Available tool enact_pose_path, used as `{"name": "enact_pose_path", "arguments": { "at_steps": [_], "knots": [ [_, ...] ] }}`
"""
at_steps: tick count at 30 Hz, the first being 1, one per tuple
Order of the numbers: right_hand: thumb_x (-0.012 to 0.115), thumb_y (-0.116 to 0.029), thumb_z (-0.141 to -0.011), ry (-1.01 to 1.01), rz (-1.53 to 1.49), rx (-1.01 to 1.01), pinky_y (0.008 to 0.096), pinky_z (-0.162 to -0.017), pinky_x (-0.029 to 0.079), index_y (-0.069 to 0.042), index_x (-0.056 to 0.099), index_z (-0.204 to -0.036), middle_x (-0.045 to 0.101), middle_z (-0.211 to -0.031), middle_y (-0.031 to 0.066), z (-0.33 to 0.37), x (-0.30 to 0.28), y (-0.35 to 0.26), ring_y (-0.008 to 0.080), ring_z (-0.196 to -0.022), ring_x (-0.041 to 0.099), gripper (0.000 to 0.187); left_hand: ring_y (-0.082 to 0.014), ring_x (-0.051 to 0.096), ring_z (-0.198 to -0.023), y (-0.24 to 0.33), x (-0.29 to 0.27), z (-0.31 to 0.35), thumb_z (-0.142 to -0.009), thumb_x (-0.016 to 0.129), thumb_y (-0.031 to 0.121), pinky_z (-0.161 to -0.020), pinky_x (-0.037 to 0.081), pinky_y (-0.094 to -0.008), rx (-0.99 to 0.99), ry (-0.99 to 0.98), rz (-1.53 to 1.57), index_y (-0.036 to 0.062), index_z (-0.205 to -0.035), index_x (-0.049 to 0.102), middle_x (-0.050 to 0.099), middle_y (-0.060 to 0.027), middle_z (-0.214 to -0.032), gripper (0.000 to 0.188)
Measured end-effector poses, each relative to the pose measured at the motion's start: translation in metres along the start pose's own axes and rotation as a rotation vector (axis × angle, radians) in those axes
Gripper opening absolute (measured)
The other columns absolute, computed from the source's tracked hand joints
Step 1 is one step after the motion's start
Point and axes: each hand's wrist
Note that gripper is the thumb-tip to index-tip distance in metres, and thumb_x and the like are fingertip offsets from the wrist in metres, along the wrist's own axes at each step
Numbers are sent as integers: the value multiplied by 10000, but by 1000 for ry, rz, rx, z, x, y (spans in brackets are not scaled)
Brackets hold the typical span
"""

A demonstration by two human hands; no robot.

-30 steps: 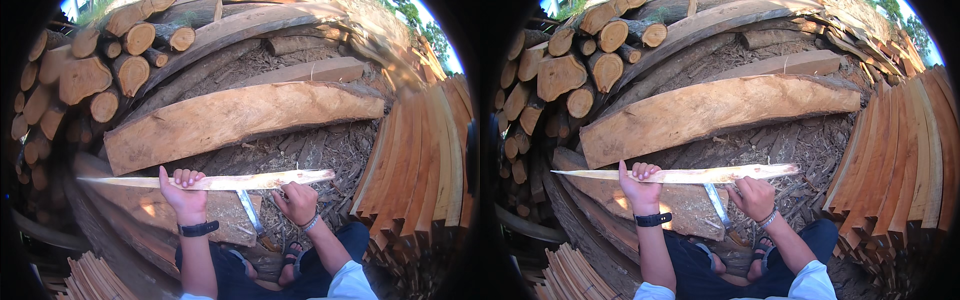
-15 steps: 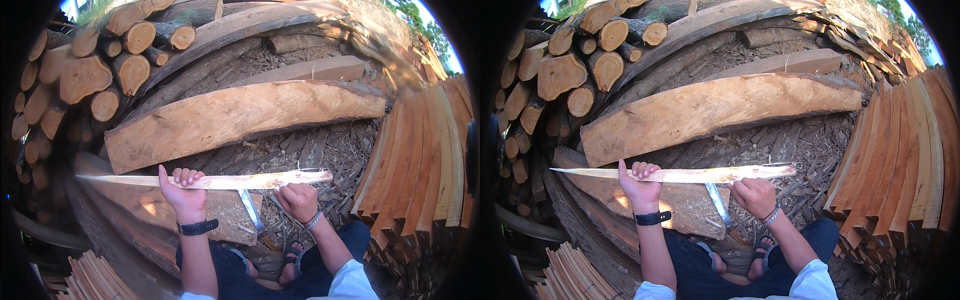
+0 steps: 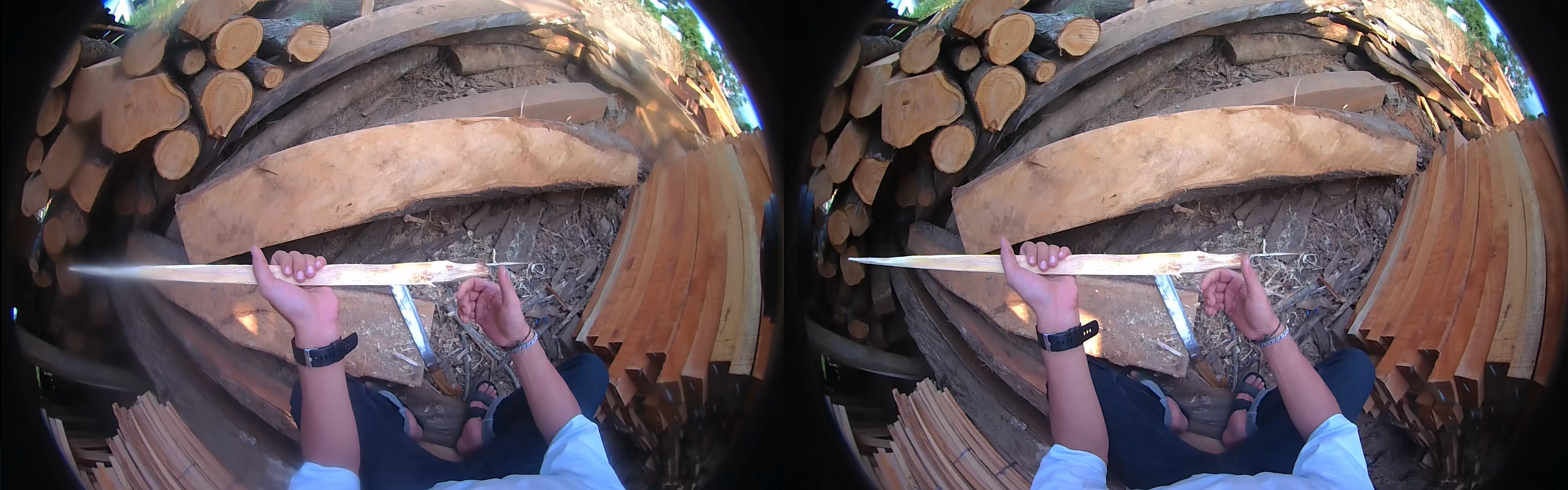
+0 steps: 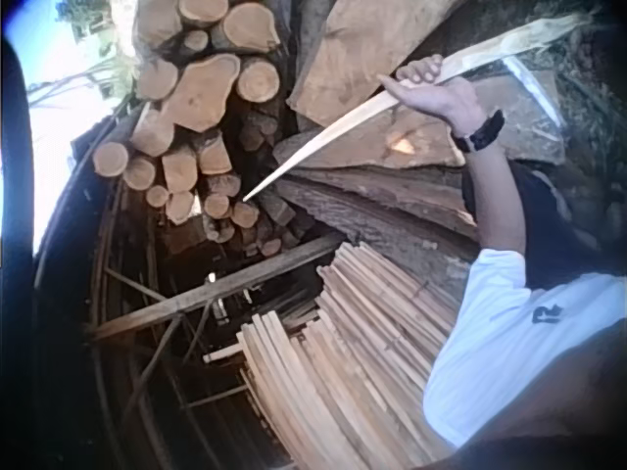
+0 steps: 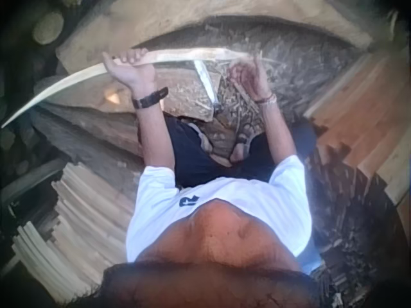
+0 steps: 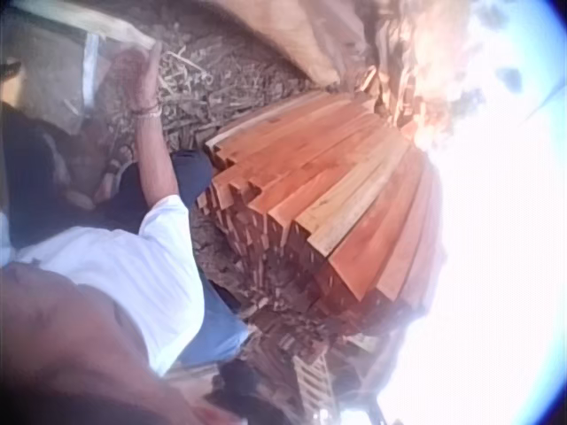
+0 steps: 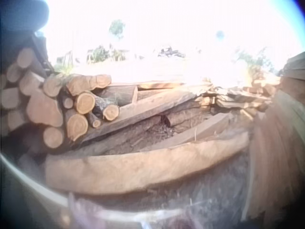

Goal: The person shaves and shapes a thin piece of wood with a knife while sitting on a pile of logs.

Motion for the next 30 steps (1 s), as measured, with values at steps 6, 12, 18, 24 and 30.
{"name": "enact_pose_path", "arguments": {
  "at_steps": [6, 12, 18, 24, 30],
  "knots": [
    [277, -744, -890, -109, -539, 62, 336, -702, 479, -20, 572, -1055, 604, -920, 116, -9, -54, 9, 220, -783, 593, 798, -109, 281, -495, 11, 1, -2, -974, 483, 431, -546, 300, -278, 327, 27, -136, 163, -605, 321, 275, 25, -535, 484],
    [304, -762, -869, 112, -472, 106, 382, -805, 508, -16, 535, -1153, 631, -1004, 164, -16, -84, 33, 273, -874, 628, 831, -106, 277, -527, 20, 1, -3, -981, 495, 393, -537, 297, -265, 475, 30, -229, 145, -637, 330, 277, 20, -576, 455],
    [415, -791, -806, 268, -524, 132, 450, -946, 435, -34, 461, -1309, 522, -1260, 212, -21, -151, 77, 316, -1134, 533, 911, -108, 276, -529, 24, 2, -4, -985, 486, 388, -538, 298, -264, 439, 49, -232, 146, -631, 326, 271, 24, -574, 458],
    [450, -799, -780, 572, -562, 220, 478, -995, 398, -69, 442, -1360, 475, -1343, 188, 4, -192, 121, 324, -1197, 487, 933, -105, 270, -519, 28, 1, -4, -981, 497, 391, -536, 295, -262, 430, 44, -197, 151, -626, 322, 271, 24, -567, 463],
    [486, -784, -768, 651, -705, 153, 508, -995, 382, -84, 479, -1319, 507, -1307, 179, 26, -216, 130, 328, -1203, 484, 891, -102, 266, -514, 29, 2, -4, -984, 491, 389, -528, 289, -261, 445, 49, -207, 152, -633, 317, 263, 25, -562, 458]
  ]
}}
Point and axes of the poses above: each hand's wrist, its own z-axis away from the middle knuckle, its own x-axis out of the palm, y = z × x
